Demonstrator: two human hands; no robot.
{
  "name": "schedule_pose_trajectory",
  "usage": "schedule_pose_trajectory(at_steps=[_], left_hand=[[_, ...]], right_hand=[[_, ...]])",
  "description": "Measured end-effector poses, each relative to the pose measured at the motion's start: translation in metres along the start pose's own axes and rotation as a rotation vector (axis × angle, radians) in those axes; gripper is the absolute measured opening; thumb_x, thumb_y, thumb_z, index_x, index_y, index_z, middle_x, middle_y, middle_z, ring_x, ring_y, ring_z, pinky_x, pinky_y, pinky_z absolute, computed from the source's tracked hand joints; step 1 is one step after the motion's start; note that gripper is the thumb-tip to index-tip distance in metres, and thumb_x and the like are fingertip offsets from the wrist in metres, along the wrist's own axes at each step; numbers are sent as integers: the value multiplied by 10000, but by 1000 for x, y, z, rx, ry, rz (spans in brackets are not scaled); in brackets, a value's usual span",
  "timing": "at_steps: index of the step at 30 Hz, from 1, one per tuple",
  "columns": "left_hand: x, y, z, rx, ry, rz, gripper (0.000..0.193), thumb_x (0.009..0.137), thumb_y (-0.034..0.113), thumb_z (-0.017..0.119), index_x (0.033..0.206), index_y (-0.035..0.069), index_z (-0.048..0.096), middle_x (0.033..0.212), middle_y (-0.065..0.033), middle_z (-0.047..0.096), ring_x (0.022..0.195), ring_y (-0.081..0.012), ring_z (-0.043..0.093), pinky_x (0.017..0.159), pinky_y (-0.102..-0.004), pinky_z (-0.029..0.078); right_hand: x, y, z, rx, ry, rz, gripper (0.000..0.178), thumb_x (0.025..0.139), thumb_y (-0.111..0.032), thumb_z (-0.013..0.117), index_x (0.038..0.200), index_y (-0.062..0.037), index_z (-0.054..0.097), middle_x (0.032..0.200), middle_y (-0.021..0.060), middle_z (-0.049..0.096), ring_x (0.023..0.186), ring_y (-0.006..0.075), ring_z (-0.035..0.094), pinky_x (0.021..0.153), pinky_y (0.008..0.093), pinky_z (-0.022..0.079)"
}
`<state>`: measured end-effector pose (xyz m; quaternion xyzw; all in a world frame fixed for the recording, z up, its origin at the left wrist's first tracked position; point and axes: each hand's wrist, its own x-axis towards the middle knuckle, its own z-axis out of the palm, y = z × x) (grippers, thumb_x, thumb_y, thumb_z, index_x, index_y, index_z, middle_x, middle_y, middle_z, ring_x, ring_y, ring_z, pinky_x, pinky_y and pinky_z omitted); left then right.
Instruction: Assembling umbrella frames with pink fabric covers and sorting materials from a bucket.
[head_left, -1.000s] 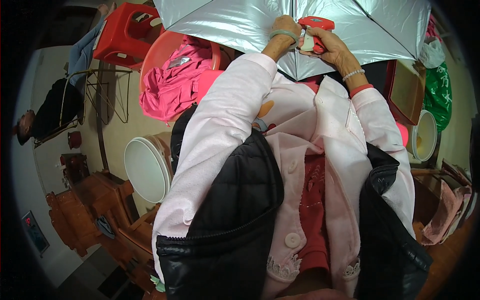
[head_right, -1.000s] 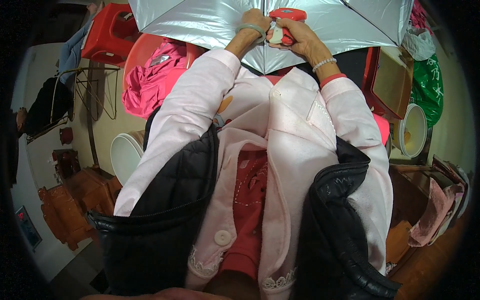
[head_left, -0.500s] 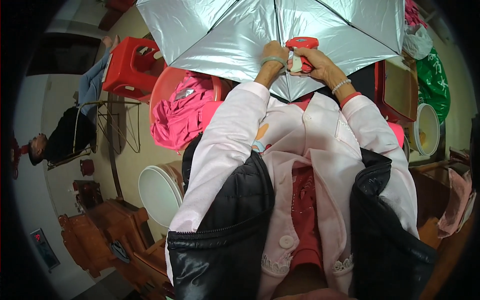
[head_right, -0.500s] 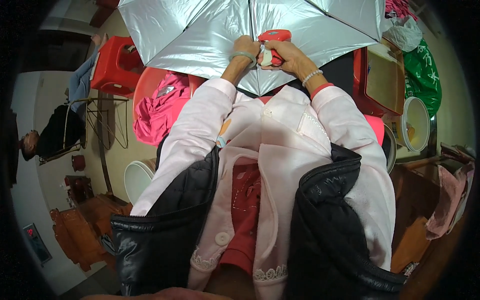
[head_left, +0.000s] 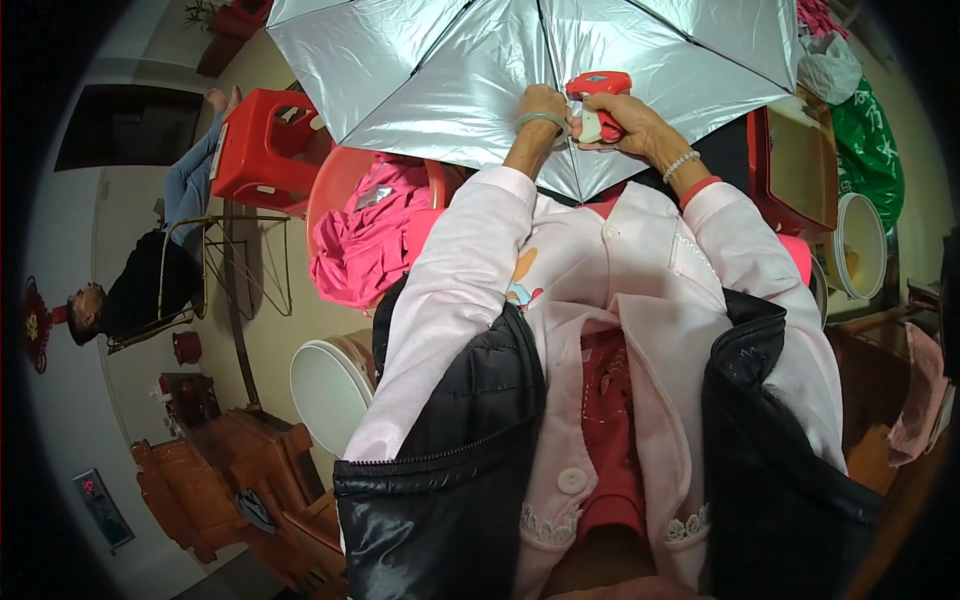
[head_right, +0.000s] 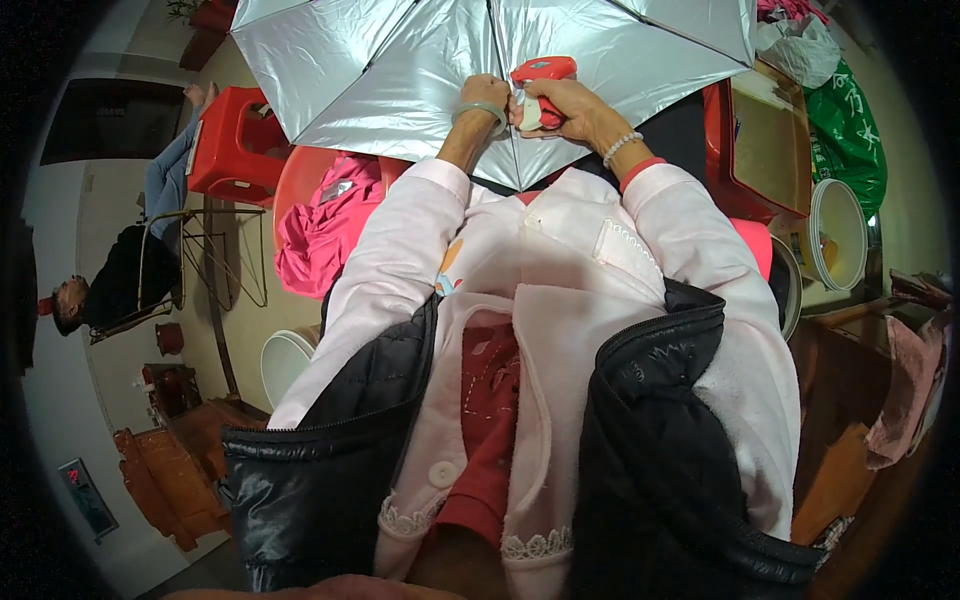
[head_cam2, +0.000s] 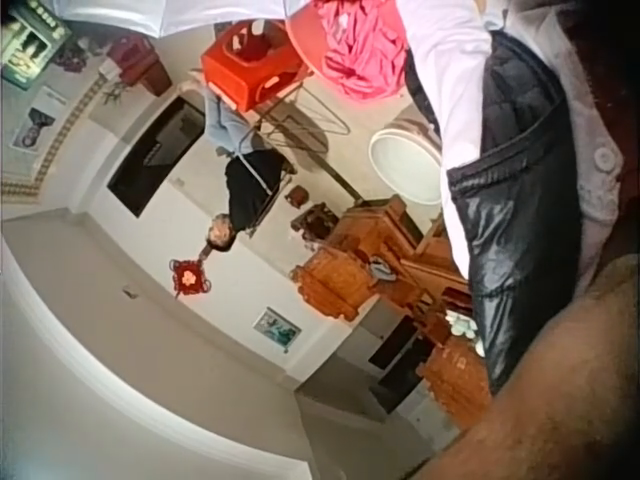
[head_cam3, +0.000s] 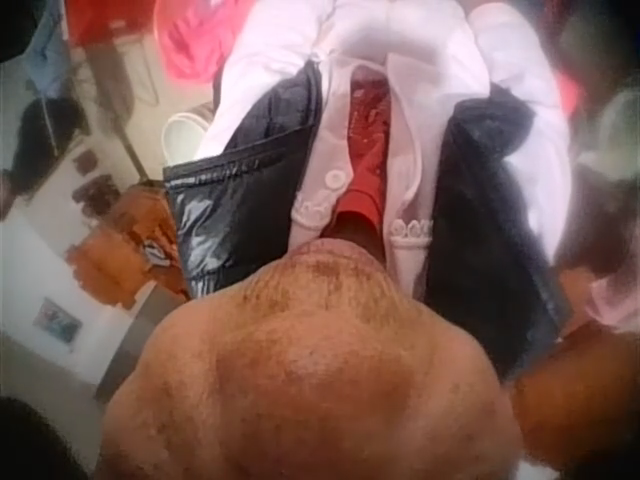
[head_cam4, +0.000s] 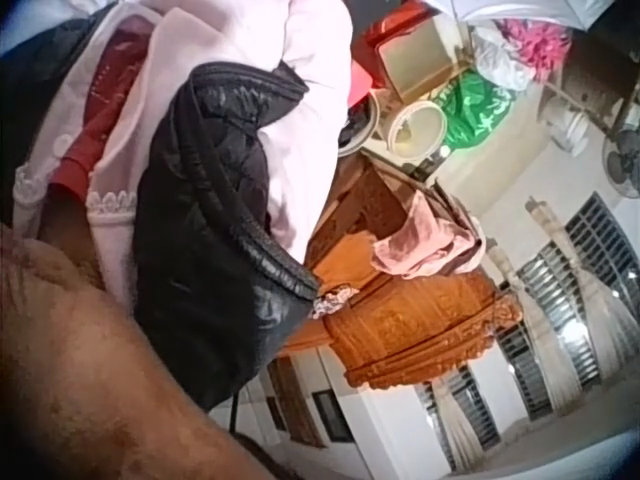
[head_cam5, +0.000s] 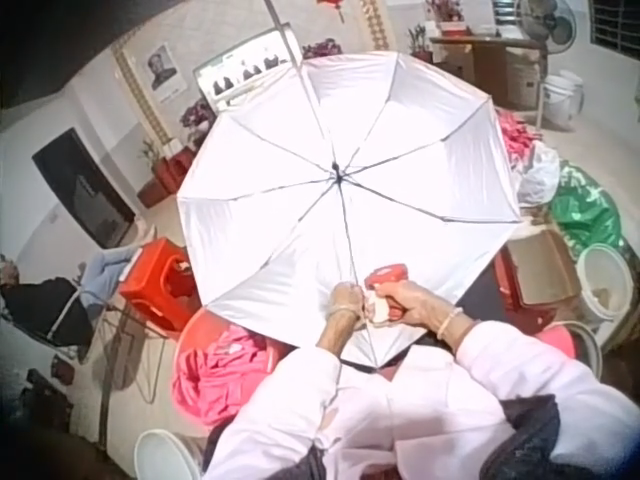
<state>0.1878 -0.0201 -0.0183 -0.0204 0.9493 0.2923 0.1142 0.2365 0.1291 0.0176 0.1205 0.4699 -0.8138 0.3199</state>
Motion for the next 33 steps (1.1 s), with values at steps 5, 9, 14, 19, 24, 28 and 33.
schedule_pose_trajectory(at_steps=[5,9,14,19,24,28,33], left_hand=[[-1,6,-6,-33,-120,-113,218,784,240,572,924,98,658,924,-48,639,872,-175,616,722,-280,489],[-10,28,-7,-472,-140,-262,207,790,226,568,890,64,651,813,-60,650,731,-169,641,606,-277,506],[2,-15,-1,-254,25,86,191,805,120,497,761,-34,601,619,-115,615,490,-194,606,421,-298,472],[-16,10,-15,-675,-80,-125,169,783,44,459,720,-69,567,571,-141,585,432,-216,572,375,-317,437],[-17,5,-19,-845,-160,-112,149,779,54,496,738,-80,547,573,-133,556,404,-190,517,364,-300,409],[-19,8,-19,-846,-159,-87,144,769,23,465,724,-91,541,549,-161,550,386,-222,518,355,-316,404],[-18,4,-11,-940,-90,-85,140,767,20,465,724,-91,540,551,-153,549,383,-216,510,355,-307,405]], right_hand=[[1,-1,-9,58,-22,20,260,761,-114,537,983,5,474,821,144,608,712,241,626,658,430,536],[-1,-4,-28,80,-55,20,246,794,-169,554,981,-22,491,835,134,610,725,232,621,694,417,534],[4,1,-11,70,-119,41,264,773,-131,537,991,2,470,832,137,606,724,240,621,664,433,535],[1,-2,-15,48,-117,37,261,773,-151,534,981,-3,479,822,133,605,718,230,614,642,419,536],[0,-2,-13,-25,-108,52,217,806,-205,528,935,-32,510,803,115,612,701,199,616,605,363,547],[1,-2,-15,-20,-126,44,203,806,-207,523,902,-29,522,787,111,613,681,196,612,591,354,545],[-1,-2,-12,-53,-125,46,181,795,-197,525,866,-31,532,765,106,613,661,194,610,568,348,544]])
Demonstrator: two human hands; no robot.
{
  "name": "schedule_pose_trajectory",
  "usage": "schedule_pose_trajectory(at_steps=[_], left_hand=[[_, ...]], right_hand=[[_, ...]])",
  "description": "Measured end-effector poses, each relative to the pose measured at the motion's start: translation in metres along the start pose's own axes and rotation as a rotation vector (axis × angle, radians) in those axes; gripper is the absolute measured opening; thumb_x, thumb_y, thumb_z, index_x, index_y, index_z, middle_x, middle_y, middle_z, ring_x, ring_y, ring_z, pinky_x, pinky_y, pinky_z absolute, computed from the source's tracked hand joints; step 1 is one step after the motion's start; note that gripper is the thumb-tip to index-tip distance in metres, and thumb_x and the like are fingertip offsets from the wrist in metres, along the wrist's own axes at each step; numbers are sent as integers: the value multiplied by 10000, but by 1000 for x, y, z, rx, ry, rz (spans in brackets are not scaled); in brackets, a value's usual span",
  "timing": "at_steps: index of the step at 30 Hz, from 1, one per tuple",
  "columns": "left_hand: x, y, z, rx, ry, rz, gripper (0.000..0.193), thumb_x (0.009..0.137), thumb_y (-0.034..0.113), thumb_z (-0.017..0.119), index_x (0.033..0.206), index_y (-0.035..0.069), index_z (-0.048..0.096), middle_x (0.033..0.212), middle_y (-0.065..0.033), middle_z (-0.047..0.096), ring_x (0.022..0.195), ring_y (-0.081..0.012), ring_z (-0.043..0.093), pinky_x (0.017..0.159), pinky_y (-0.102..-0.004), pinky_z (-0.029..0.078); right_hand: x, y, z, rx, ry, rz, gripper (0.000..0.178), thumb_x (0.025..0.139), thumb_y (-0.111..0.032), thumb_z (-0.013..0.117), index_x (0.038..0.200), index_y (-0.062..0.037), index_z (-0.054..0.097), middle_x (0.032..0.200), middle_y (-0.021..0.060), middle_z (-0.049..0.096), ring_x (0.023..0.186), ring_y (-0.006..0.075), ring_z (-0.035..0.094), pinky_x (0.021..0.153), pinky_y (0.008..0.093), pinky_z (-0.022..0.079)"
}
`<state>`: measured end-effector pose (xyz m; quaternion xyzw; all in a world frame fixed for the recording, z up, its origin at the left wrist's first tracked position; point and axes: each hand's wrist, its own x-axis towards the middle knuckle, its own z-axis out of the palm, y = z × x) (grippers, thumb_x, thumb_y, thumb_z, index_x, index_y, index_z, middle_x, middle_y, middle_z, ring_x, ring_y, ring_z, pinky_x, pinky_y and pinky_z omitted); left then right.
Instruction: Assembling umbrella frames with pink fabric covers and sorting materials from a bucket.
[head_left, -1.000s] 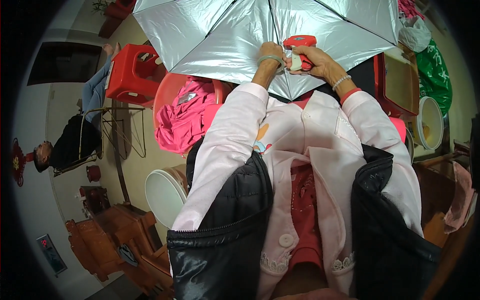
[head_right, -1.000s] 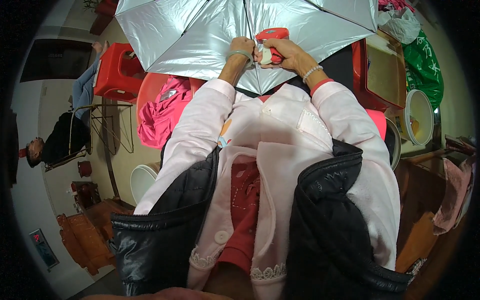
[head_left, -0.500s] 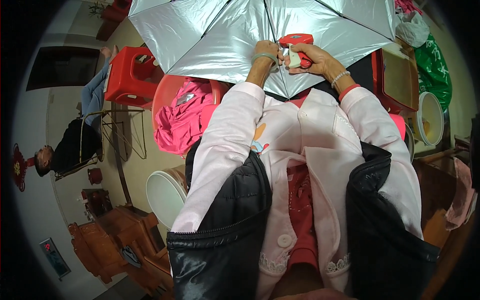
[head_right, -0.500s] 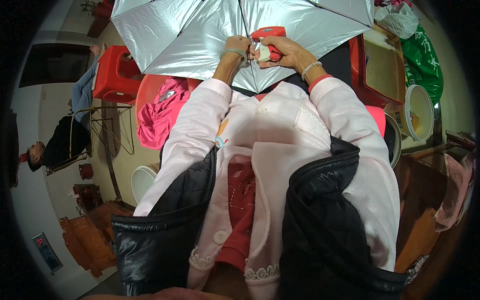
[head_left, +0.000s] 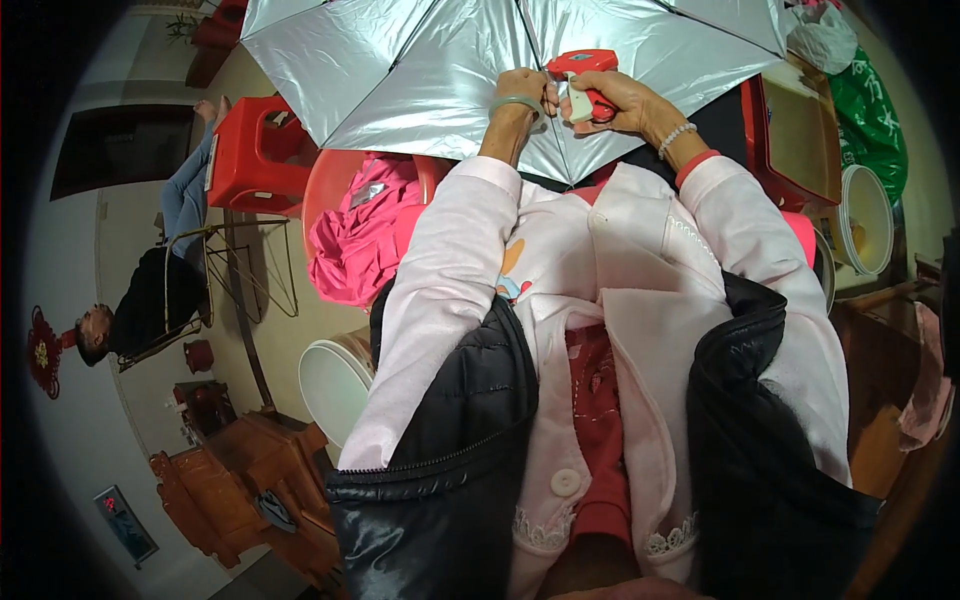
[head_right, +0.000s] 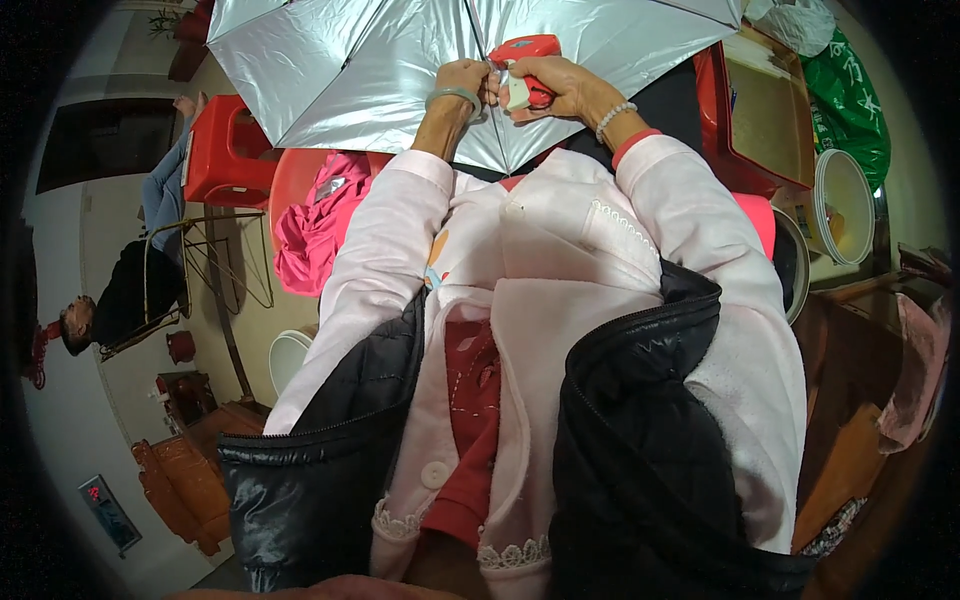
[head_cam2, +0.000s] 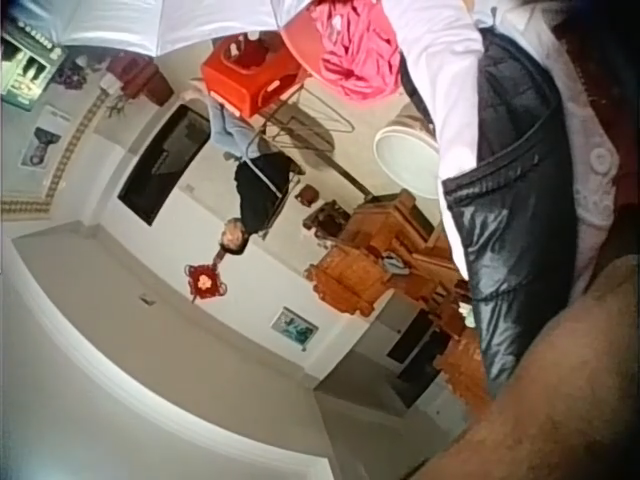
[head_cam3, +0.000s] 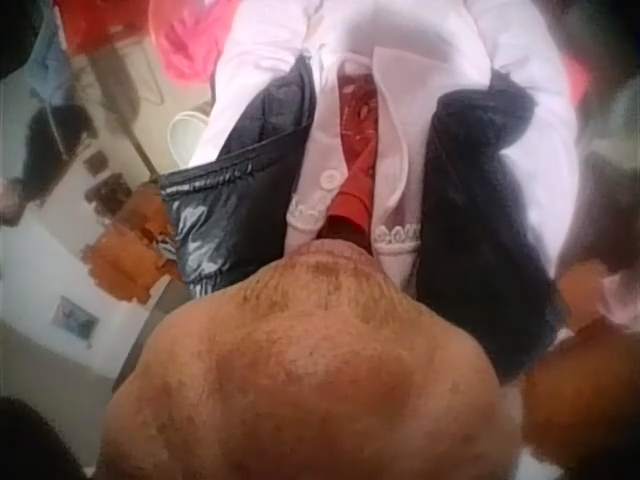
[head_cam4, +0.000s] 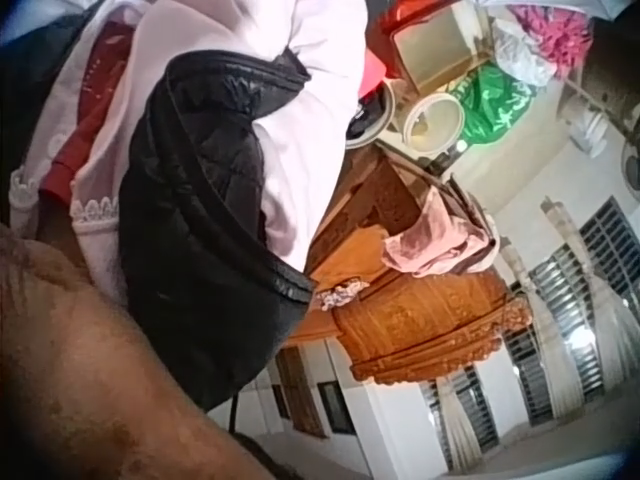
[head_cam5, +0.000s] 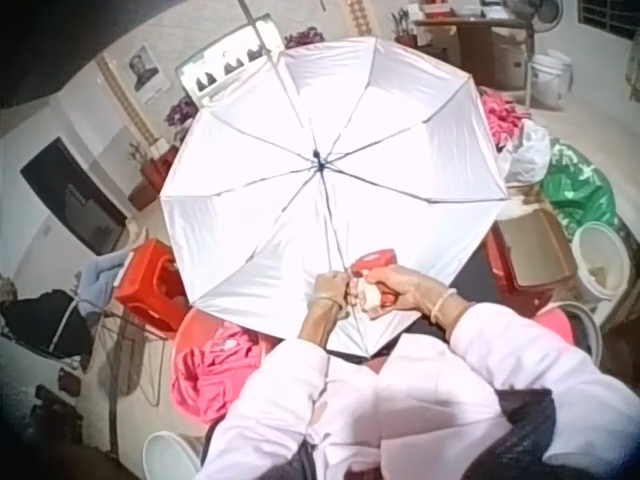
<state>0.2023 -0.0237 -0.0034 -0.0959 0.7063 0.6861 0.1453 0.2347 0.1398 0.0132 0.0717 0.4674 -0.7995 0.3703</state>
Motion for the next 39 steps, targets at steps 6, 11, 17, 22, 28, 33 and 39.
schedule_pose_trajectory(at_steps=[6,11,17,22,28,33,39], left_hand=[[-4,-1,8,-37,95,23,141,769,25,460,727,-82,543,557,-131,548,387,-190,503,356,-289,404],[-4,3,6,-8,69,37,138,767,37,462,722,-68,540,562,-111,543,385,-169,487,352,-280,391],[-2,1,0,-79,40,15,141,768,51,463,723,-62,536,558,-99,531,375,-163,464,349,-278,374],[-3,3,2,-123,20,-13,137,766,44,457,728,-64,533,546,-97,522,375,-162,465,346,-281,371],[-15,10,13,110,176,79,141,764,30,455,707,-76,529,535,-102,515,393,-172,493,351,-285,393],[-21,19,21,237,201,44,155,771,13,443,676,-70,533,535,-109,521,409,-191,519,356,-294,416],[19,-30,-25,897,115,485,150,775,11,439,698,-56,550,544,-112,537,422,-209,540,360,-307,429]], right_hand=[[3,0,-4,-52,1,-7,209,765,-184,543,886,-14,526,773,111,613,651,199,610,534,329,536],[7,-1,-9,-55,1,-5,241,759,-183,552,923,-10,516,793,117,614,665,198,611,509,307,525],[-1,-2,-3,-37,-11,-31,249,766,-188,548,943,-18,506,801,117,611,689,197,610,484,288,510],[-3,-4,-3,-26,-16,-31,238,762,-170,542,941,-18,503,788,110,606,694,203,609,482,294,507],[-5,-2,20,-19,91,-53,221,767,-158,528,926,-8,493,765,110,607,638,201,616,454,322,528],[-2,-2,28,-19,280,-79,228,747,-130,519,941,-13,487,762,102,595,637,203,611,497,383,537],[-4,0,54,-59,315,-31,221,749,-119,523,952,-38,490,765,97,589,669,201,606,532,415,540]])
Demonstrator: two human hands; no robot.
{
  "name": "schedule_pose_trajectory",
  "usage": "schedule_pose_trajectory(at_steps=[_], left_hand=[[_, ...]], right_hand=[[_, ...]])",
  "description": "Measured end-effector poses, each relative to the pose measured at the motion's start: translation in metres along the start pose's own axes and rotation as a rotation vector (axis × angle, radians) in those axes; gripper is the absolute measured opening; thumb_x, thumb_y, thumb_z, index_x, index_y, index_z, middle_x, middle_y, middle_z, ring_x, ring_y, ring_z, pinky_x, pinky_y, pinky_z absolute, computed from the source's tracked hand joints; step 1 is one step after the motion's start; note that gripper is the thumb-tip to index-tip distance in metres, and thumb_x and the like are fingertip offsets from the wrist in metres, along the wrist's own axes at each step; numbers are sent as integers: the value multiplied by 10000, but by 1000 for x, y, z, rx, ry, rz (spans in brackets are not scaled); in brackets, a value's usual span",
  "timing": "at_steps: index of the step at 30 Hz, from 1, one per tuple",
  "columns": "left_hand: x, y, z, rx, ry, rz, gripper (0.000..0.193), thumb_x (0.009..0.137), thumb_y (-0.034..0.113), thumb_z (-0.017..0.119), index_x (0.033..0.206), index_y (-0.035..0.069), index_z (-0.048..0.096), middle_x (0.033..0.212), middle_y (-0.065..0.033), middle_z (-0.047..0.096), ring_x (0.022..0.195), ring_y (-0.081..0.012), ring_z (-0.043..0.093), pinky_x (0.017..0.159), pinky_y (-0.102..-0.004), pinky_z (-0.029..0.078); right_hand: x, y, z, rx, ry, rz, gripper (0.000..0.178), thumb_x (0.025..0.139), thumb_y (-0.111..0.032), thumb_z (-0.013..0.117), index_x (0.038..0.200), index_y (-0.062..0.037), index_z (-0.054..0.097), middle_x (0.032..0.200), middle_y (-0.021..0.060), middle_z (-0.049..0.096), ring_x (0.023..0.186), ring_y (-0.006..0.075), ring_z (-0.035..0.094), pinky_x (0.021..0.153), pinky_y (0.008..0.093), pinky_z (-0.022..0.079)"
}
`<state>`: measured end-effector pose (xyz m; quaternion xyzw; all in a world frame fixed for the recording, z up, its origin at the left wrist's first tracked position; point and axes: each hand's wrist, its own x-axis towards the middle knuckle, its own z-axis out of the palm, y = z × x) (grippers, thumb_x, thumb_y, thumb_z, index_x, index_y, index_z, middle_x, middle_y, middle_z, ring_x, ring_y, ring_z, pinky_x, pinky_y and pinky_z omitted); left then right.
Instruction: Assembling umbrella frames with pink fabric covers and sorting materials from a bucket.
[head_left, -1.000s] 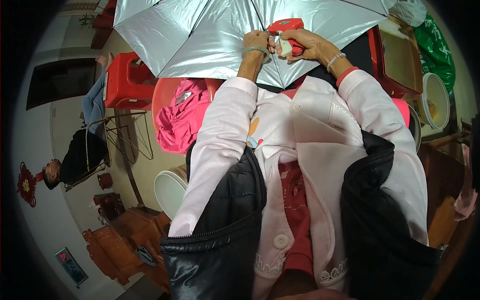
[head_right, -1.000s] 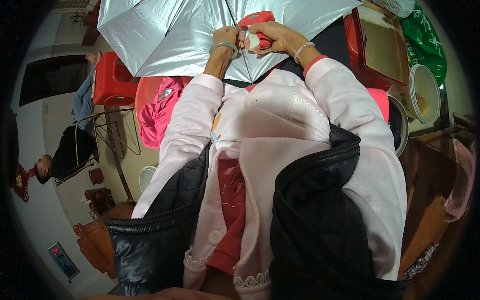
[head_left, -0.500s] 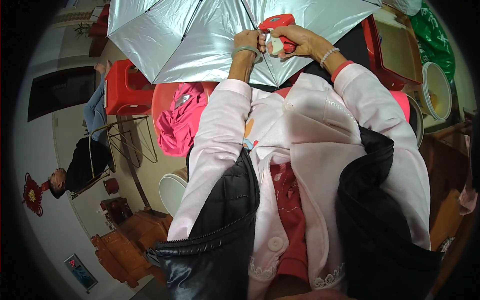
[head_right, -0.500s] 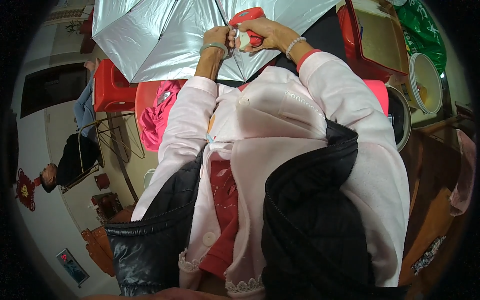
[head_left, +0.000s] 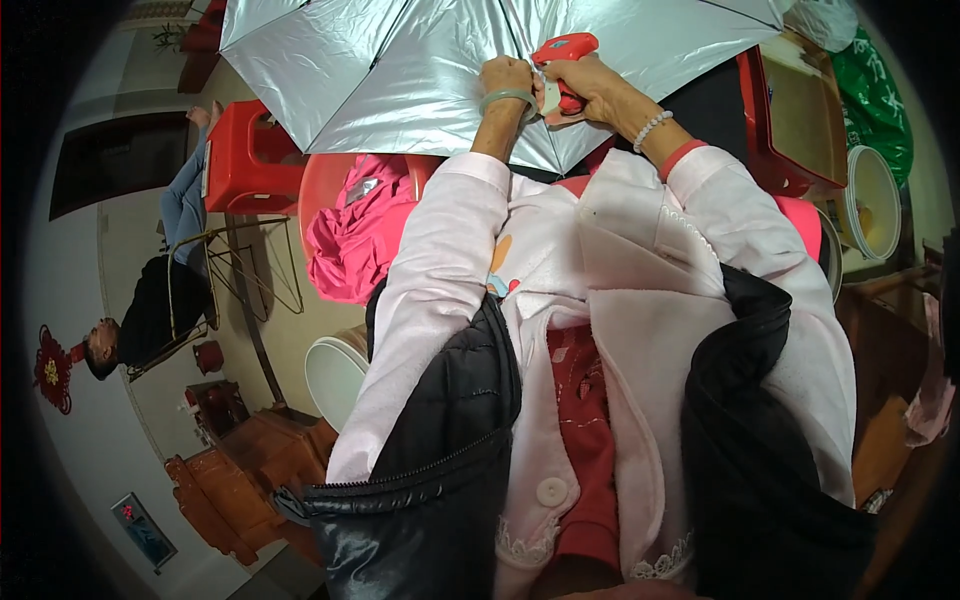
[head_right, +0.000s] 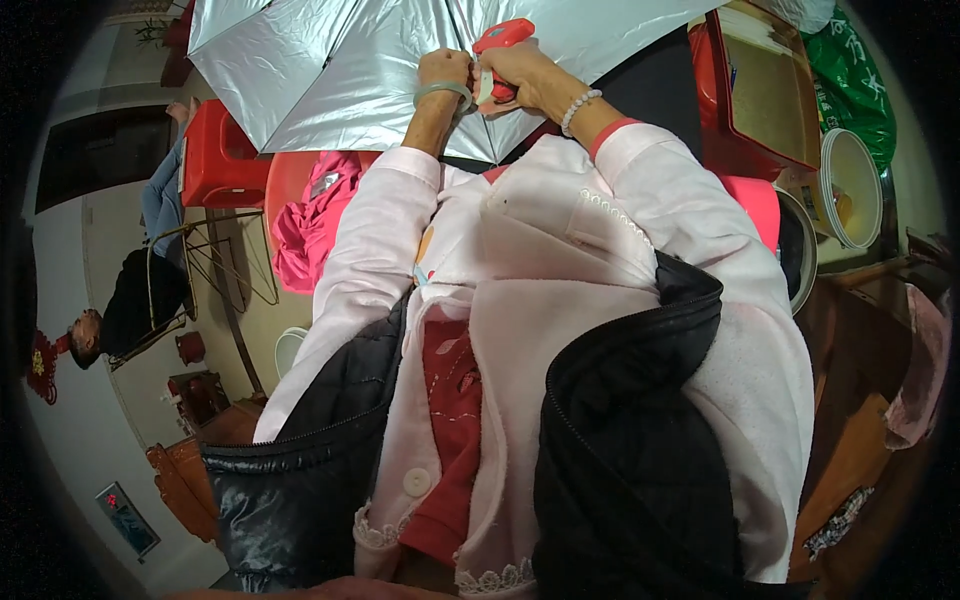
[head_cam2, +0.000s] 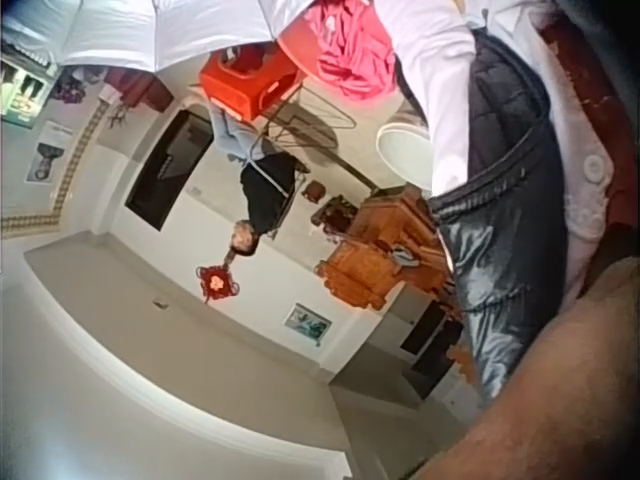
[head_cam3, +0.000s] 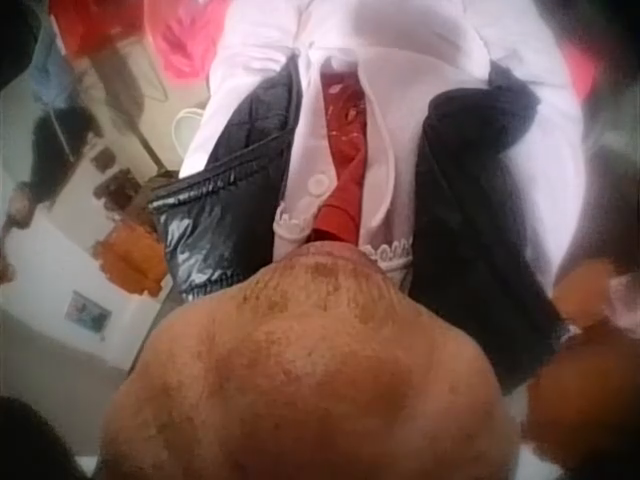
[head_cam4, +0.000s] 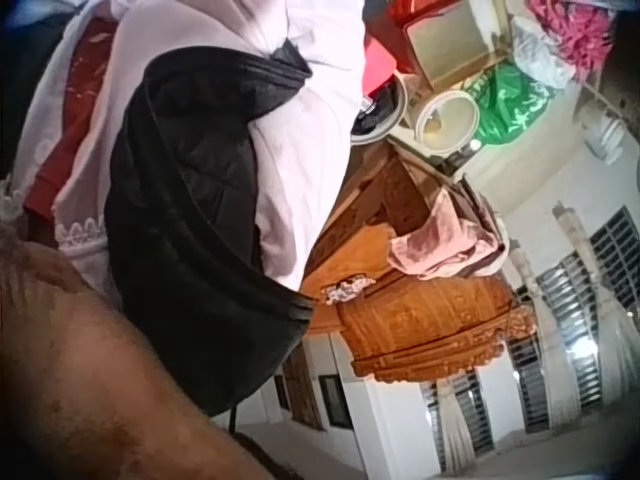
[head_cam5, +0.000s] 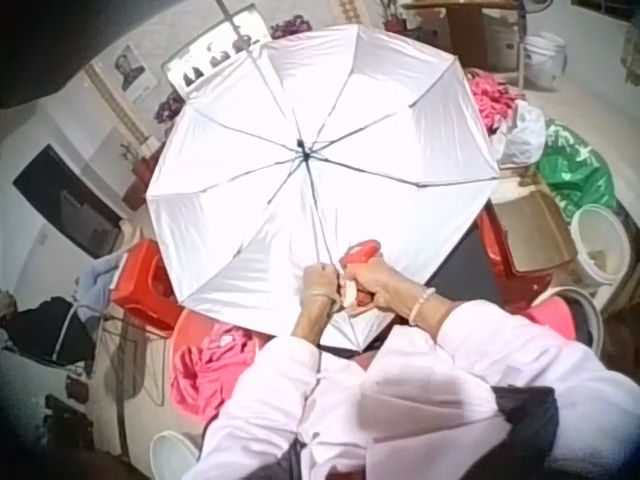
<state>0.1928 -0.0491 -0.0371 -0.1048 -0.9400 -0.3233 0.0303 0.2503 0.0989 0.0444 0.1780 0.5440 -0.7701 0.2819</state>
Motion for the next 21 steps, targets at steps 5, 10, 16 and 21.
schedule_pose_trajectory(at_steps=[5,10,16,21], left_hand=[[5,42,-2,-433,-34,-286,146,773,23,445,727,-61,555,541,-121,538,406,-206,526,355,-298,417],[0,49,-17,-765,-58,-509,151,769,30,447,742,-70,556,540,-132,539,388,-203,508,350,-294,404],[-1,40,-21,-824,-152,-440,161,758,17,432,717,-95,539,541,-142,537,366,-199,477,341,-304,385],[-2,47,-22,-831,-149,-461,163,760,17,432,711,-98,538,543,-143,535,369,-197,472,344,-300,387]], right_hand=[[14,4,-34,134,-99,25,225,759,-147,550,962,-65,495,789,90,593,706,195,603,531,378,537],[11,4,-41,275,-183,62,243,766,-199,580,964,-77,509,805,76,605,717,181,605,534,304,522],[21,8,-45,200,-309,66,252,782,-229,567,960,-58,517,808,80,620,702,166,610,526,265,512],[27,9,-51,198,-324,60,280,763,-195,566,966,-9,517,824,136,627,702,221,629,514,297,534]])
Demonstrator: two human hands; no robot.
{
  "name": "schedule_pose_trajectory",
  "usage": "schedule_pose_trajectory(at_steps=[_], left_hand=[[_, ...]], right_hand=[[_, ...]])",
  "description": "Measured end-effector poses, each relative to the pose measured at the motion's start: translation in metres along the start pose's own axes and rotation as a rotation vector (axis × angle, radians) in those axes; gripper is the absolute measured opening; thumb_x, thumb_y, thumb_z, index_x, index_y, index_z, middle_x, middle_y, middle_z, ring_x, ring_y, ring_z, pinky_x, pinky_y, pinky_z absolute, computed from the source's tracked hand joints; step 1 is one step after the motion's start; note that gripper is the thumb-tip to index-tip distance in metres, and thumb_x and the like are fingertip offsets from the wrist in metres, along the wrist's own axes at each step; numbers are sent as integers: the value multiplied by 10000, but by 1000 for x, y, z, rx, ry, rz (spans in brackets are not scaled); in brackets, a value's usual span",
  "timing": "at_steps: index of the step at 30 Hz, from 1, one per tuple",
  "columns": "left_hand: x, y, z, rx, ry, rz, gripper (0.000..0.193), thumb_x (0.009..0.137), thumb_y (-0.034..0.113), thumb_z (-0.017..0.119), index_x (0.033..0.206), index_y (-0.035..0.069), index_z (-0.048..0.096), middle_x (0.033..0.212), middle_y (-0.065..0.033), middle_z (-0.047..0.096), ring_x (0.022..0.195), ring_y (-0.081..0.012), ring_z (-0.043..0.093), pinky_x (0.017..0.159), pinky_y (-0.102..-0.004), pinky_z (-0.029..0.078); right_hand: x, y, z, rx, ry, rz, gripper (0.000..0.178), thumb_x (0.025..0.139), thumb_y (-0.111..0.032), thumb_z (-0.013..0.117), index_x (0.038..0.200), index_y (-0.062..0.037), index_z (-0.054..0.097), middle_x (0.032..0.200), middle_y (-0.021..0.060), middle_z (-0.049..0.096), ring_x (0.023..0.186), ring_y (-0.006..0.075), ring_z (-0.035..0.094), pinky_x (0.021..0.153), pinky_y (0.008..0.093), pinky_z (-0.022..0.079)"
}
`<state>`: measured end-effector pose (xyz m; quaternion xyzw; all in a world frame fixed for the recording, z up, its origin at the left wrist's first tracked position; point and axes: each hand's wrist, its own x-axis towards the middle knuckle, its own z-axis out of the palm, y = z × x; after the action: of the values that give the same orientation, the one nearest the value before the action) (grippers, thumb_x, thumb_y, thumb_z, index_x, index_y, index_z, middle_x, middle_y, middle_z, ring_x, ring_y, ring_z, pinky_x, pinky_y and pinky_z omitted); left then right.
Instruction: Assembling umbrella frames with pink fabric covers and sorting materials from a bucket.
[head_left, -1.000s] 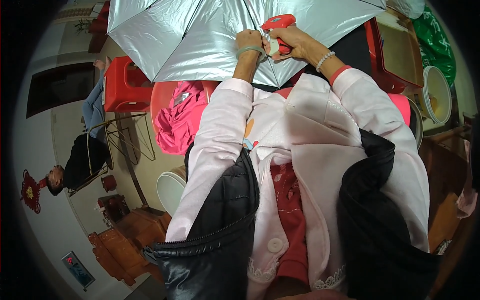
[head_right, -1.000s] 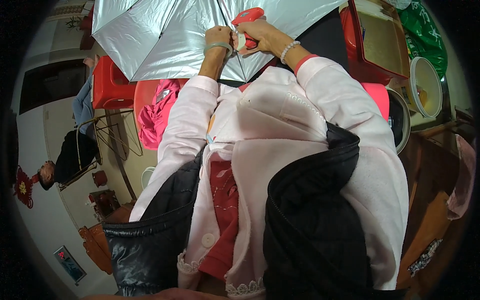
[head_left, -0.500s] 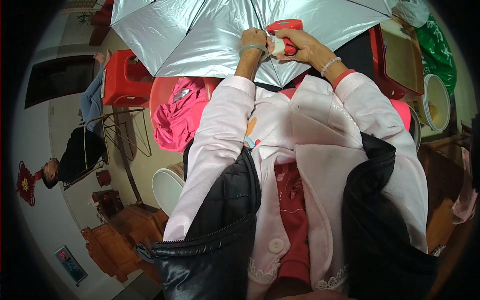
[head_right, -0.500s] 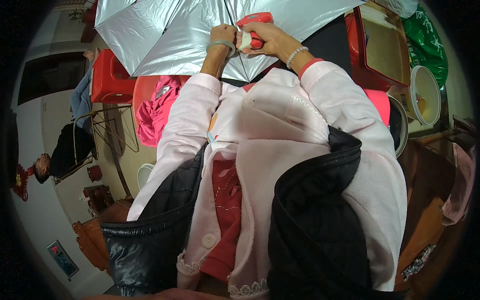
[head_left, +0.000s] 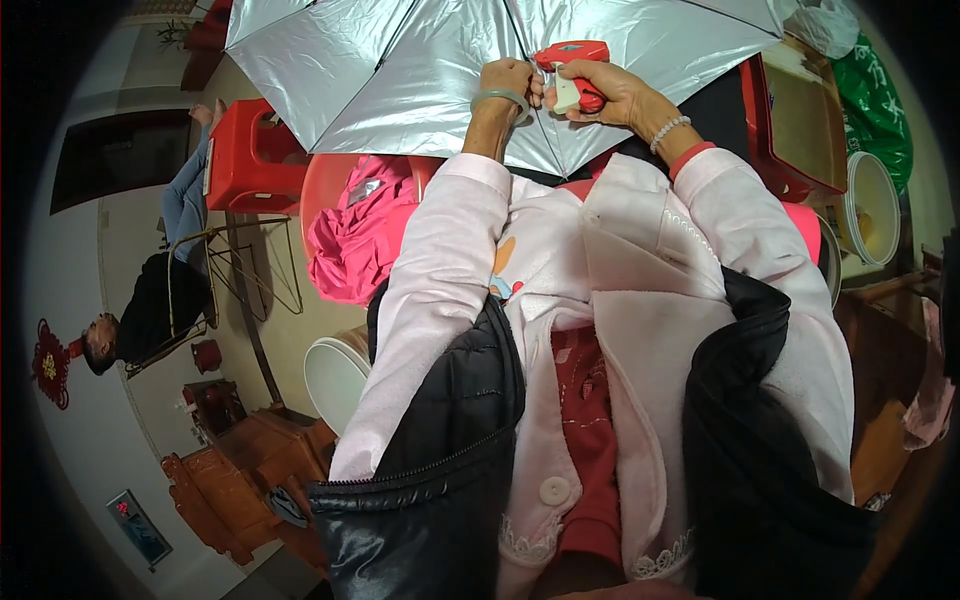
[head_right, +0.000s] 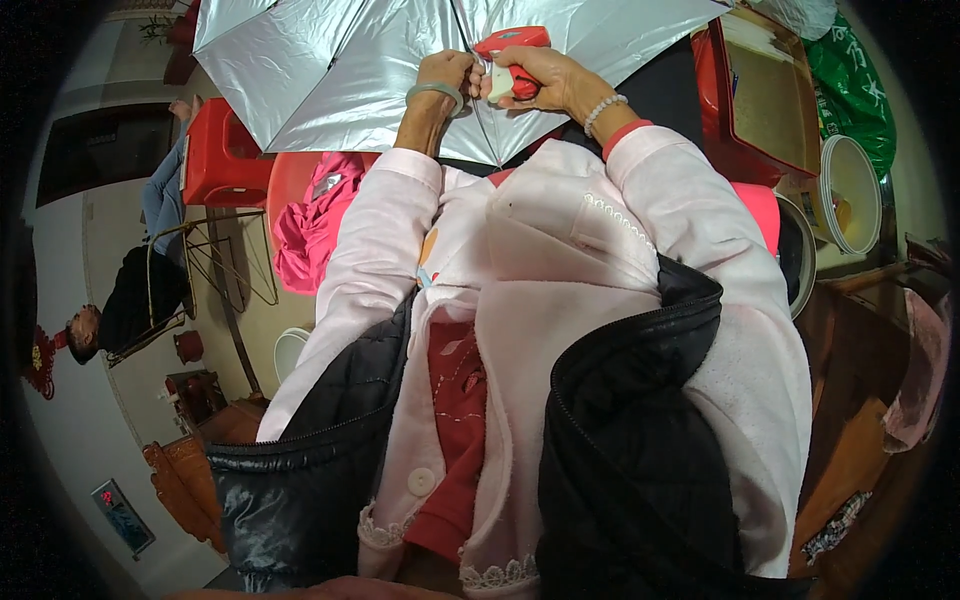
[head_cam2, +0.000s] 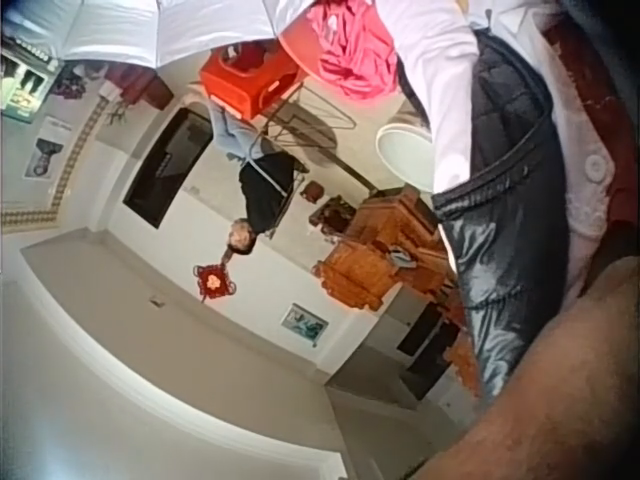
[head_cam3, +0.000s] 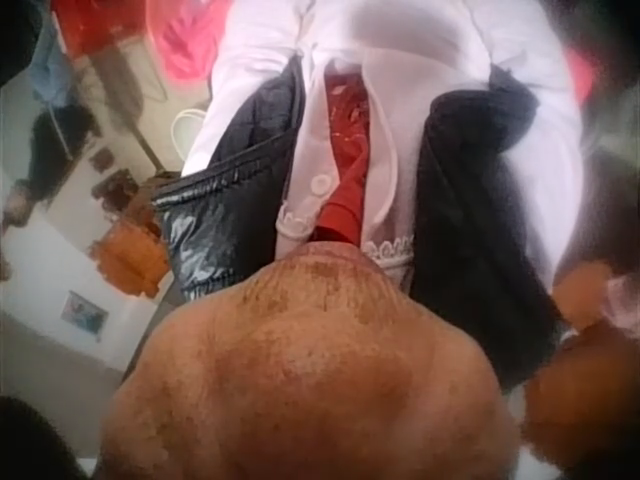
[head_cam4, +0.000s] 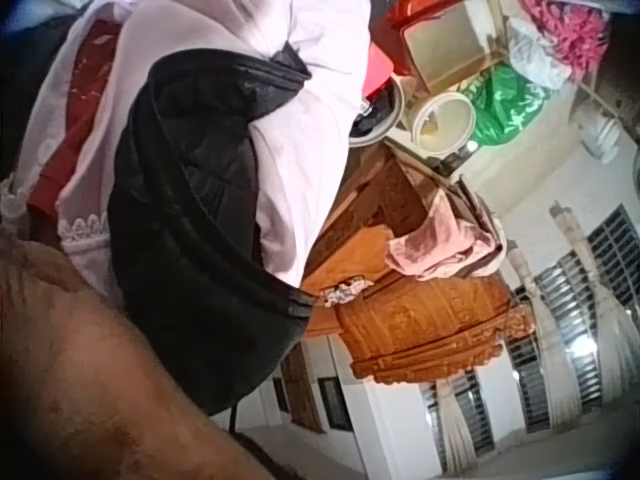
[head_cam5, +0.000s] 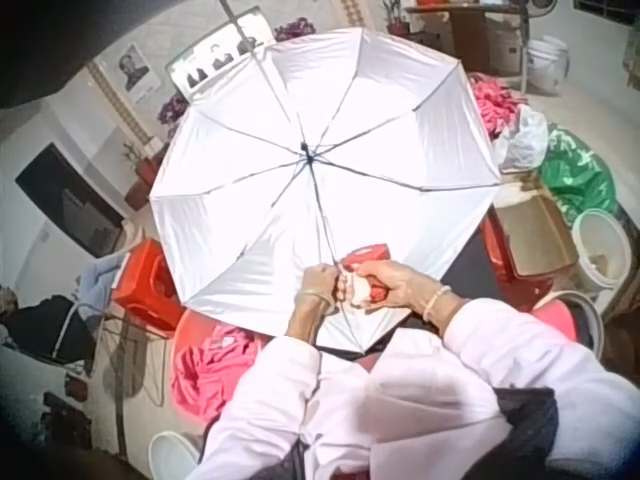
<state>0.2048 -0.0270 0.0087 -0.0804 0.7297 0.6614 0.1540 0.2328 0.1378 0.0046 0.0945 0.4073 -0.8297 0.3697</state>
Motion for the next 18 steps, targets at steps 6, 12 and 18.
schedule_pose_trajectory(at_steps=[6,12,18], left_hand=[[6,-6,-2,-87,19,-14,160,766,19,436,722,-97,536,566,-145,543,383,-195,473,353,-295,393],[2,-4,-2,-96,-21,-10,138,776,59,483,747,-66,534,594,-107,544,431,-166,482,398,-265,384],[1,-4,-1,-33,-39,27,155,781,41,453,756,-84,540,592,-127,552,415,-177,489,376,-280,402]], right_hand=[[-1,0,3,-19,-26,-3,258,782,-209,543,954,-21,507,804,120,620,671,189,623,463,260,521],[-4,-3,4,-33,-51,-4,244,770,-188,544,936,-12,518,815,125,625,692,211,631,498,293,534],[-9,1,20,-79,51,-38,178,774,-182,528,884,-42,517,743,82,608,615,163,602,475,303,516]])
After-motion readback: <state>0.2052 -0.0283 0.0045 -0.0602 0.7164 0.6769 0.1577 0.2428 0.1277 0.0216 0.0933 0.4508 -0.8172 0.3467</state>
